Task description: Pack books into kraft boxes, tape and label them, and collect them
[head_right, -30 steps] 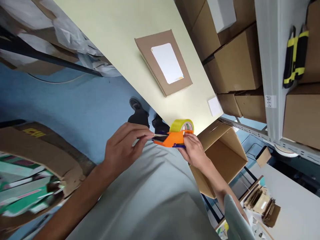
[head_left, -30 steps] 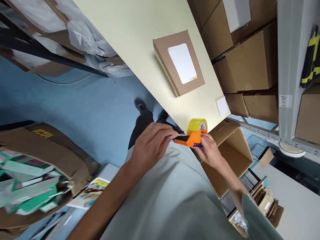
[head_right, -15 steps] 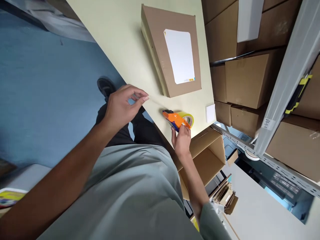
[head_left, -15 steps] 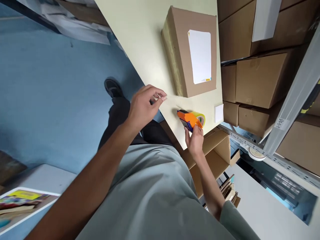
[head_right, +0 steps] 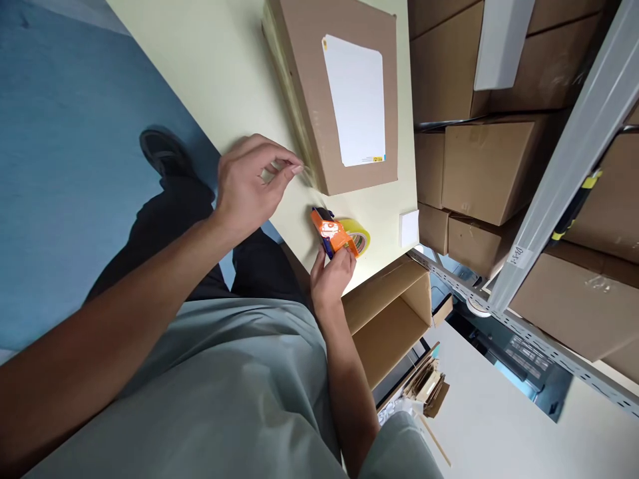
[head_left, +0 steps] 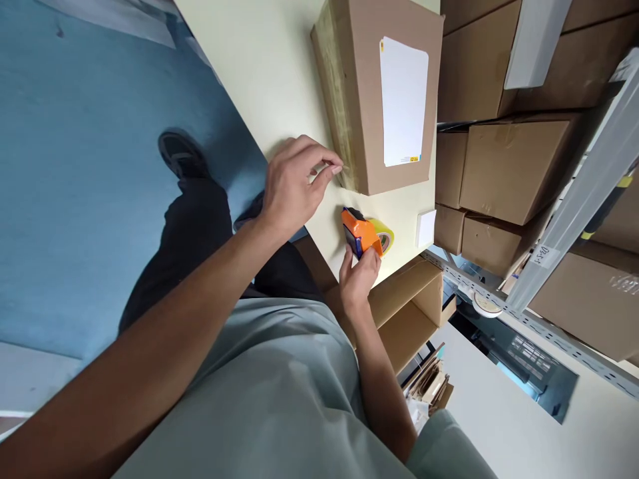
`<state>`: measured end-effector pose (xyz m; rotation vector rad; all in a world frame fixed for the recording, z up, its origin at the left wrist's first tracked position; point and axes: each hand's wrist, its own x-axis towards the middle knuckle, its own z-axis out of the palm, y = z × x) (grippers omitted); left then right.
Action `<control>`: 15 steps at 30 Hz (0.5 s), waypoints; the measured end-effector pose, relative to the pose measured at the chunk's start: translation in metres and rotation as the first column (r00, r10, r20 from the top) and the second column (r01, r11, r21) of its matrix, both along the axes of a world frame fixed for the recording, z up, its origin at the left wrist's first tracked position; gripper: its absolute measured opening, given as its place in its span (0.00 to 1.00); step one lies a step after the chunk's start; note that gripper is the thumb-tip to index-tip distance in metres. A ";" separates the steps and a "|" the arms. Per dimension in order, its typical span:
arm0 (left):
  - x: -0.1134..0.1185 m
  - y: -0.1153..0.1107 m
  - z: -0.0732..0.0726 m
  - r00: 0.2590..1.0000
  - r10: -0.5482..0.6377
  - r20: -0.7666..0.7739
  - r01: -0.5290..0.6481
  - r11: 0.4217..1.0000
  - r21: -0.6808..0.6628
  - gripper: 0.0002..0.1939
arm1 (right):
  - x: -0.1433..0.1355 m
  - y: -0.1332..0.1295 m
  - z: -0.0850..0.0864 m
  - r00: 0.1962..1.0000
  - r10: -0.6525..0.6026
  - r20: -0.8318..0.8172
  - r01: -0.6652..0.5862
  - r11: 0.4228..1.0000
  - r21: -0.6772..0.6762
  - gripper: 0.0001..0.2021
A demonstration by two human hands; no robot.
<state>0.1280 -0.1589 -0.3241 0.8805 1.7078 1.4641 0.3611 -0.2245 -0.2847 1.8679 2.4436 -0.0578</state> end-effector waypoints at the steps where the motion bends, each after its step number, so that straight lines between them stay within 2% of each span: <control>1: 0.001 0.001 0.001 1.000 0.006 -0.025 -0.006 1.000 0.001 0.07 | -0.001 0.000 -0.001 1.000 -0.018 -0.008 0.017 1.000 -0.004 0.15; 5: 0.008 0.005 0.004 0.993 0.057 -0.101 -0.056 0.998 0.008 0.07 | -0.007 -0.003 -0.002 0.996 -0.075 -0.039 0.073 0.997 -0.041 0.14; 8: 0.016 0.007 0.004 0.995 0.089 -0.041 -0.090 0.996 -0.021 0.06 | -0.013 -0.007 -0.002 0.995 -0.081 -0.051 0.078 0.995 -0.058 0.13; 10: 0.021 0.008 0.005 0.989 0.139 0.042 -0.137 0.989 -0.054 0.13 | -0.016 -0.009 -0.002 0.995 -0.080 -0.056 0.076 0.995 -0.064 0.13; 13: 0.029 0.006 0.012 0.936 0.316 0.153 -0.298 0.946 -0.127 0.29 | -0.019 -0.011 -0.002 0.995 -0.077 -0.070 0.073 0.995 -0.068 0.14; 15: 0.039 0.005 0.024 0.897 0.387 0.213 -0.357 0.919 -0.169 0.29 | -0.019 -0.012 -0.002 0.995 -0.072 -0.075 0.067 0.996 -0.065 0.14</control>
